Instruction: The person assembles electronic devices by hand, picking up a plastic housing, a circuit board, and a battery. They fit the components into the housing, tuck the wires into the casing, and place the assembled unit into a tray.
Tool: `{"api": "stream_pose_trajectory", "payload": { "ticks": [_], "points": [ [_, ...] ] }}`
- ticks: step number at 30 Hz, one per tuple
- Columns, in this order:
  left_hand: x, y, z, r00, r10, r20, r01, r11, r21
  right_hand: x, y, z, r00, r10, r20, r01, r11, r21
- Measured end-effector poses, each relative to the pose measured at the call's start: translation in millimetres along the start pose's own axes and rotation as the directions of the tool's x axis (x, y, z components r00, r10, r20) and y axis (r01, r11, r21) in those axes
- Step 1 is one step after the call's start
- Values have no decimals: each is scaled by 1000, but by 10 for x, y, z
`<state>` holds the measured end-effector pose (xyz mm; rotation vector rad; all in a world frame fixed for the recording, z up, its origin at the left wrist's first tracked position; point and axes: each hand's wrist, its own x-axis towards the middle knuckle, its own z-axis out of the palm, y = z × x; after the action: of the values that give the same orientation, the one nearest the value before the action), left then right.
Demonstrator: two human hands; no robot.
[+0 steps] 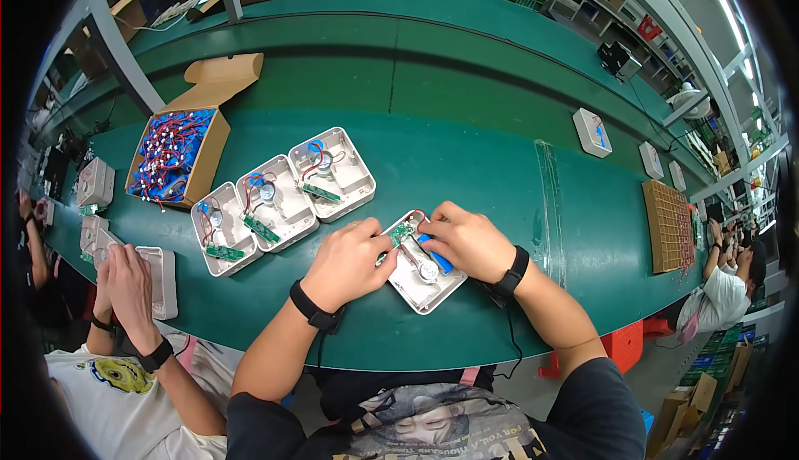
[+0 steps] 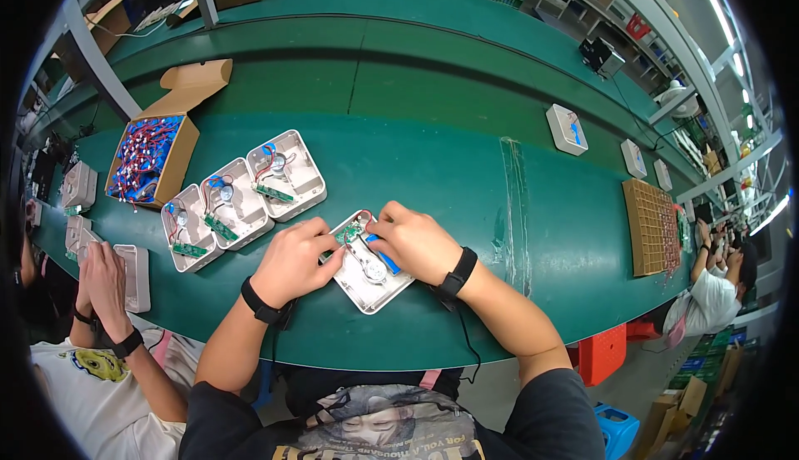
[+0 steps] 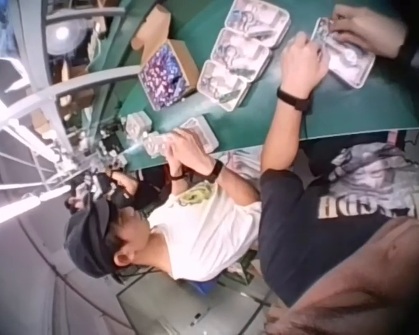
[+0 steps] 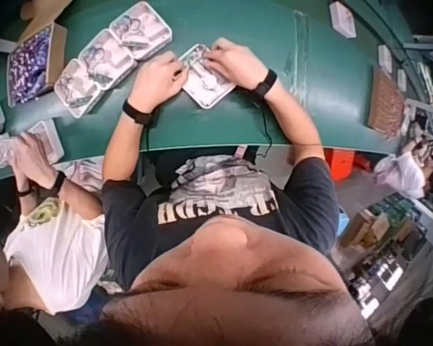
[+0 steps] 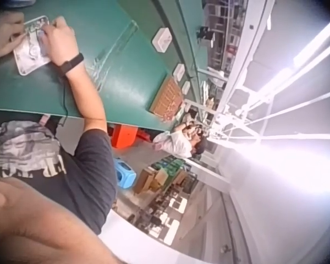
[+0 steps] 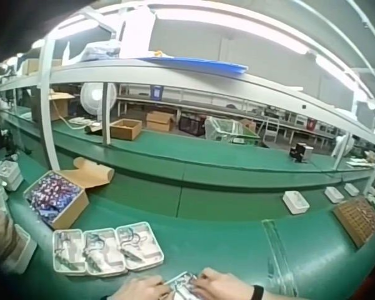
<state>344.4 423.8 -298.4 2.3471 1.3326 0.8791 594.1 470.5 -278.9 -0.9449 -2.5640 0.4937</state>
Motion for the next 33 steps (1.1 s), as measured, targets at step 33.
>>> {"api": "stream_pose_trajectory", "payload": {
  "ticks": [33],
  "points": [
    [-150,-280,-15,977,32,-212,21,970,243,938,1786,-600,634,763,-131,-699,637,326]
  ]
}}
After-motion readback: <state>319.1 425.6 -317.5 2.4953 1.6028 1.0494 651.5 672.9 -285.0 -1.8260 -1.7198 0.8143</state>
